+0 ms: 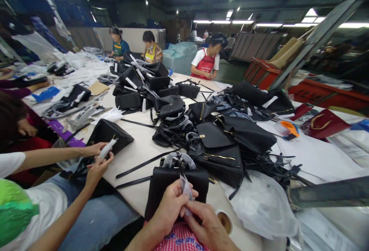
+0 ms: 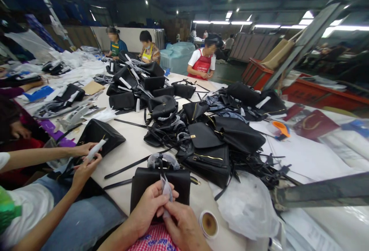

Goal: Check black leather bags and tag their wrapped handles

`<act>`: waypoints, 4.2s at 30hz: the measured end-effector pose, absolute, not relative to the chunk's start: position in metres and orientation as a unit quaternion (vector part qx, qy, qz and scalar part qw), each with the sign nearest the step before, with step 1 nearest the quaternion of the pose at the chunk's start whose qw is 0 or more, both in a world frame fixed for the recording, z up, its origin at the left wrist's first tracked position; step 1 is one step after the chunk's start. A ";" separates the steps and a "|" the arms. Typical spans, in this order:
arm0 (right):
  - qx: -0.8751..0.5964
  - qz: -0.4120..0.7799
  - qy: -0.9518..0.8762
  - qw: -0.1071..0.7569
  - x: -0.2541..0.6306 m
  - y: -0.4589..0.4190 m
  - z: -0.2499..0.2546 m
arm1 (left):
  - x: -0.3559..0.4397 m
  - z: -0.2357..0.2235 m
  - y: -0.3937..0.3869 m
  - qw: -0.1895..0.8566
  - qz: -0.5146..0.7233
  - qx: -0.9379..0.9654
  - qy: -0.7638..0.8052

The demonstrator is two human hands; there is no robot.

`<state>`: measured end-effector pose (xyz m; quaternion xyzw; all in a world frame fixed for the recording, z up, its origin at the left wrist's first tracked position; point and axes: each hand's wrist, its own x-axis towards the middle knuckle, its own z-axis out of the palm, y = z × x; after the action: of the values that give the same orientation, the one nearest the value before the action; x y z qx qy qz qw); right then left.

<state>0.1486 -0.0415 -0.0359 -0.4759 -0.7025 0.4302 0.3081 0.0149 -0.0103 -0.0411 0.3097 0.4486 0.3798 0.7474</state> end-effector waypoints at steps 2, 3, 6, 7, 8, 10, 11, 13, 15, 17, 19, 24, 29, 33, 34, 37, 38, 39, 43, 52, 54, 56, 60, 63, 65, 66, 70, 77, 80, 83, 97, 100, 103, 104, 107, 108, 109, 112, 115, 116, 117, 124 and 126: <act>-0.461 0.436 -0.711 0.301 0.148 -0.042 -0.032 | 0.012 -0.038 -0.011 0.743 0.386 0.312 0.450; -0.453 0.446 -0.714 0.293 0.149 -0.043 -0.030 | 0.010 -0.035 -0.011 0.744 0.385 0.310 0.450; -0.432 0.495 -0.704 0.270 0.155 -0.045 -0.021 | 0.002 -0.029 -0.014 0.757 0.377 0.295 0.445; -0.433 0.507 -0.693 0.273 0.158 -0.045 -0.017 | -0.001 -0.028 -0.015 0.758 0.375 0.296 0.444; -0.442 0.508 -0.682 0.286 0.160 -0.044 -0.014 | -0.003 -0.027 -0.016 0.756 0.373 0.300 0.446; -0.467 0.467 -0.674 0.332 0.164 -0.038 -0.010 | -0.008 -0.028 -0.018 0.750 0.367 0.310 0.454; -0.471 0.433 -0.686 0.347 0.164 -0.033 -0.008 | -0.010 -0.029 -0.020 0.749 0.360 0.314 0.460; -0.457 0.353 -0.735 0.354 0.162 -0.020 -0.005 | -0.012 -0.031 -0.022 0.748 0.352 0.316 0.465; -0.429 0.286 -0.791 0.328 0.158 -0.006 -0.005 | -0.013 -0.032 -0.025 0.744 0.352 0.327 0.464; -0.412 0.251 -0.823 0.299 0.152 0.004 -0.005 | -0.014 -0.030 -0.028 0.732 0.354 0.344 0.470; -0.406 0.247 -0.830 0.291 0.146 0.009 -0.006 | -0.016 -0.026 -0.030 0.708 0.355 0.368 0.488; -0.412 0.297 -0.813 0.287 0.131 0.008 0.000 | -0.020 -0.021 -0.036 0.574 0.382 0.461 0.558; -0.510 0.317 -0.727 0.333 0.119 0.001 -0.004 | -0.022 -0.023 -0.041 0.507 0.395 0.499 0.581; -0.536 0.348 -0.682 0.356 0.111 0.003 -0.013 | -0.019 -0.023 -0.039 0.516 0.385 0.513 0.568; -0.537 0.356 -0.674 0.361 0.110 0.005 -0.013 | -0.018 -0.023 -0.039 0.527 0.378 0.511 0.564; -0.551 0.411 -0.615 0.385 0.108 0.006 -0.008 | -0.017 -0.023 -0.037 0.550 0.367 0.496 0.563; -0.554 0.446 -0.582 0.394 0.109 0.006 -0.006 | -0.017 -0.023 -0.037 0.551 0.369 0.491 0.565; -0.550 0.487 -0.546 0.403 0.111 0.005 -0.004 | -0.018 -0.023 -0.036 0.549 0.375 0.485 0.568; -0.486 0.622 -0.446 0.422 0.117 0.000 -0.004 | -0.021 -0.024 -0.035 0.534 0.404 0.471 0.574; -0.488 0.647 -0.351 0.470 0.103 0.007 -0.012 | -0.020 -0.035 -0.035 0.452 0.421 0.503 0.605; -0.487 0.644 -0.342 0.481 0.103 0.009 -0.012 | -0.024 -0.035 -0.034 0.410 0.419 0.537 0.607; -0.485 0.645 -0.340 0.484 0.104 0.010 -0.012 | -0.027 -0.033 -0.032 0.390 0.411 0.571 0.594; -0.473 0.658 -0.345 0.472 0.111 0.009 -0.014 | -0.029 -0.029 -0.031 0.400 0.417 0.575 0.579; -0.464 0.667 -0.348 0.467 0.113 0.008 -0.014 | -0.025 -0.029 -0.030 0.449 0.425 0.524 0.586; -0.465 0.662 -0.345 0.476 0.112 0.007 -0.015 | -0.021 -0.032 -0.028 0.482 0.437 0.481 0.587; -0.467 0.656 -0.345 0.483 0.111 0.007 -0.016 | -0.020 -0.034 -0.027 0.496 0.444 0.461 0.587; -0.485 0.612 -0.384 0.493 0.108 0.005 -0.029 | -0.016 -0.042 -0.023 0.544 0.468 0.392 0.576; -0.545 0.511 -0.471 0.469 0.108 -0.002 -0.036 | -0.015 -0.042 -0.022 0.448 0.521 0.436 0.581; -0.550 0.528 -0.457 0.458 0.107 -0.004 -0.032 | -0.015 -0.039 -0.022 0.394 0.531 0.483 0.574; -0.544 0.549 -0.433 0.464 0.106 -0.003 -0.030 | -0.017 -0.038 -0.022 0.356 0.530 0.522 0.566; -0.428 0.728 -0.216 0.490 0.108 0.005 -0.018 | -0.011 -0.034 -0.017 0.573 0.491 0.375 0.538; -0.414 0.707 -0.227 0.527 0.109 0.009 -0.026 | -0.007 -0.033 -0.013 0.638 0.458 0.310 0.536; -0.413 0.685 -0.257 0.541 0.107 0.014 -0.030 | -0.004 -0.034 -0.007 0.657 0.452 0.287 0.530; -0.417 0.681 -0.269 0.538 0.107 0.015 -0.029 | -0.004 -0.034 -0.005 0.659 0.457 0.283 0.526; -0.446 0.655 -0.304 0.529 0.113 0.013 -0.021 | -0.003 -0.034 -0.005 0.670 0.455 0.272 0.519; -0.461 0.637 -0.317 0.530 0.120 0.010 -0.019 | -0.003 -0.034 -0.005 0.671 0.451 0.268 0.524; -0.478 0.615 -0.331 0.533 0.132 0.007 -0.018 | -0.003 -0.034 -0.006 0.670 0.447 0.263 0.531; -0.572 0.500 -0.362 0.540 0.194 -0.014 -0.024 | -0.004 -0.037 -0.001 0.649 0.442 0.239 0.571; -0.740 0.306 -0.307 0.515 0.286 -0.064 -0.035 | -0.005 -0.043 0.012 0.654 0.429 0.207 0.587; -0.776 0.264 -0.268 0.506 0.315 -0.087 -0.038 | -0.005 -0.045 0.015 0.657 0.427 0.200 0.588; -0.800 0.241 -0.238 0.496 0.341 -0.111 -0.041 | -0.006 -0.047 0.018 0.659 0.427 0.196 0.587; -0.872 0.243 -0.099 0.414 0.395 -0.216 -0.088 | -0.013 -0.085 0.023 0.664 0.440 0.227 0.561; -0.875 0.253 -0.088 0.403 0.389 -0.216 -0.107 | -0.013 -0.091 0.025 0.674 0.435 0.227 0.552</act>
<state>0.3891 -0.2161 -0.1070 -0.8751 -0.0881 0.2533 0.4028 -0.0131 0.0247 -0.0911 0.2265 0.5523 0.4347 0.6743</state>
